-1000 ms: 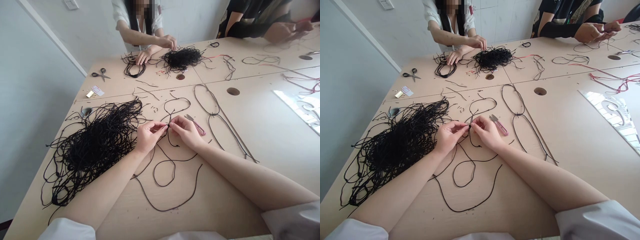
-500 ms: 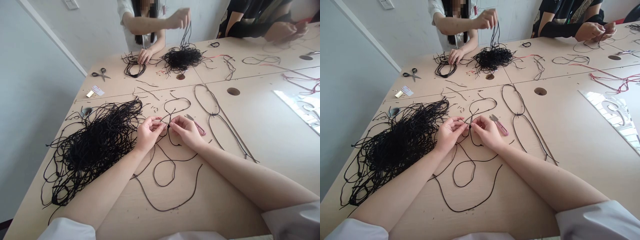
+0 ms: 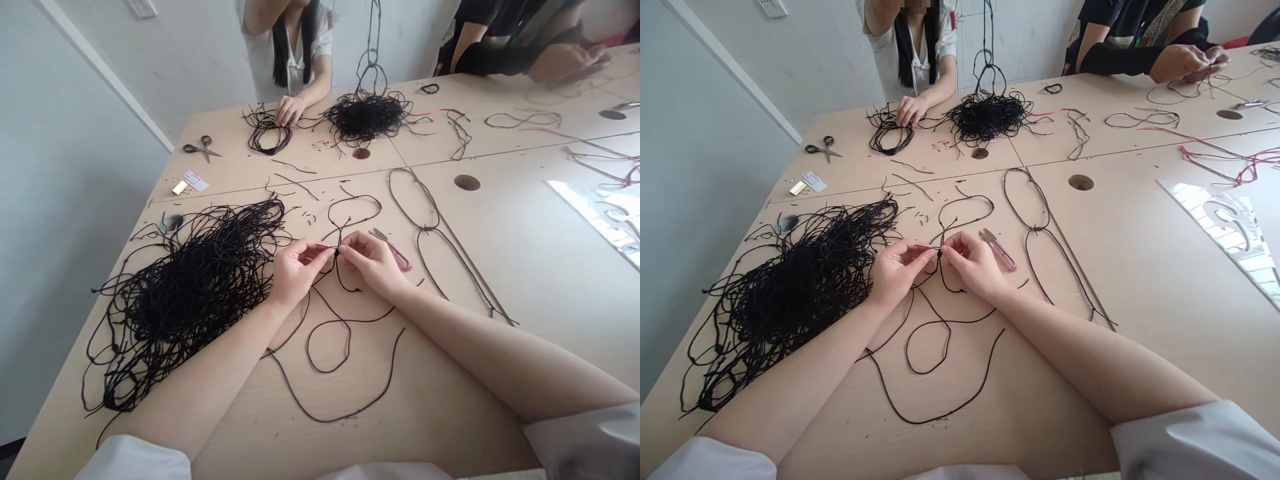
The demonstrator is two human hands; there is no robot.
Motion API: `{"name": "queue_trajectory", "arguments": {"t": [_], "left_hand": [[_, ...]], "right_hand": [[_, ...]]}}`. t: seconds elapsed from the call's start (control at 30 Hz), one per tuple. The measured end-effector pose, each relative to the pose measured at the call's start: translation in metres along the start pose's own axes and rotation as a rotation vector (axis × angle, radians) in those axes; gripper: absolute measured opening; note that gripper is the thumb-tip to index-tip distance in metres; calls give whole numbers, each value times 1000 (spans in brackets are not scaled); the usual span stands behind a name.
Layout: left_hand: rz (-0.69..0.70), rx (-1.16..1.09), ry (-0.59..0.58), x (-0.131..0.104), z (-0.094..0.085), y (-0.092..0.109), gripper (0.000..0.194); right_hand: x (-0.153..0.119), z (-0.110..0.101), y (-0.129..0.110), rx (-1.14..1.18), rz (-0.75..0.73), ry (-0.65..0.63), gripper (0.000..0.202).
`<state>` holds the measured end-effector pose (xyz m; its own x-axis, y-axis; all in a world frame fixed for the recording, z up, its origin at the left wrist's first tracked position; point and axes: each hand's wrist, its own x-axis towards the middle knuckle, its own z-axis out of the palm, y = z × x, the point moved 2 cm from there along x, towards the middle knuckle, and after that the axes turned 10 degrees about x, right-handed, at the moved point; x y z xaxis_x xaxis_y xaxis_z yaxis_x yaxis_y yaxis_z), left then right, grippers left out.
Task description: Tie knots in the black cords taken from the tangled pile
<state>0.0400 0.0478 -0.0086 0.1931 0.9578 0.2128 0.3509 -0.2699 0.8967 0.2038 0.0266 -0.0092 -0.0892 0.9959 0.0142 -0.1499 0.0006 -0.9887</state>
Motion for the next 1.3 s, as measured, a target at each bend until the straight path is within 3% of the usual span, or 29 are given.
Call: {"name": "queue_trajectory", "arguments": {"t": [0.4,0.8,1.03,1.3], "left_hand": [[66,90,-27,-1,-1,4,16],[163,152,42,-1,-3,6,13],[-99,-207,-107,-1,1,4,29],[-152,-276,-132,0,0,3,26]], "right_hand": [[1,0,1,-9,-11,-1,22],[0,-1,0,-23,-10,-20,23],[1,-1,-1,-10,-8,-7,30],[3,-3,5,18,14,17,33]]}}
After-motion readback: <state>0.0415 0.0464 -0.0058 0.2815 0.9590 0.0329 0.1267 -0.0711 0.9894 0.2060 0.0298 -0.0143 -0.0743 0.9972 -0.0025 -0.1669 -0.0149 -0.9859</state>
